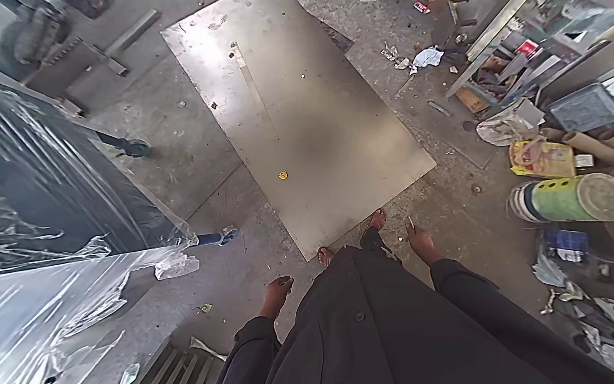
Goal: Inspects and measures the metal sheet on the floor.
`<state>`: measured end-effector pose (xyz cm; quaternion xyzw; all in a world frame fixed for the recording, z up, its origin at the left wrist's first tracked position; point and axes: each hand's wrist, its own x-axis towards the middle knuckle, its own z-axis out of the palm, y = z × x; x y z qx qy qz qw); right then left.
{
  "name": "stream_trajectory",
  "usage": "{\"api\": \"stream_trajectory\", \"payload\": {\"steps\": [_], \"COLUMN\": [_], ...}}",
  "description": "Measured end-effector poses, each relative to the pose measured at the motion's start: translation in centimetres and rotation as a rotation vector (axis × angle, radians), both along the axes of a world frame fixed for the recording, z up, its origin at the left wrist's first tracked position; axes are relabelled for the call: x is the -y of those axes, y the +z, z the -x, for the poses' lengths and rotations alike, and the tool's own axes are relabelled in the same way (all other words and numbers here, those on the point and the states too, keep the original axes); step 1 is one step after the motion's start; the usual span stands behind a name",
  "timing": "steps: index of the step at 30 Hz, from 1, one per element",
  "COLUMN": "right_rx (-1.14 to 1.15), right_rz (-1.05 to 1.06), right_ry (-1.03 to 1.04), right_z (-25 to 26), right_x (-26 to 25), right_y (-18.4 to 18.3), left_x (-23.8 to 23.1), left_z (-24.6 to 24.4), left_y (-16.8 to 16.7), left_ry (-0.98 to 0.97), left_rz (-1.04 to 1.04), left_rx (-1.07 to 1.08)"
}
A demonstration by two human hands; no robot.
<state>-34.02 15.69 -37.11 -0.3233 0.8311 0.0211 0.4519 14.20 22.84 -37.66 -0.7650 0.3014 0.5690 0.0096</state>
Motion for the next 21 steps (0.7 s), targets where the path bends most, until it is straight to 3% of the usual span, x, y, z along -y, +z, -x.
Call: {"api": "stream_trajectory", "payload": {"steps": [3,21], "right_rx": [-0.103,0.033], "right_rz": [-0.003,-0.041], "right_ry": [0.053,0.102], "right_z": [0.1,-0.3], "right_x": [0.1,0.2], "right_y": [0.4,-0.6], "left_x": [0.0,0.1], "left_z": [-0.2,-0.4], "left_y": [-0.2,-0.6], "left_ry": [0.013,0.0], "left_rz": [0.006,0.003], "left_rx": [0.0,0.002]}}
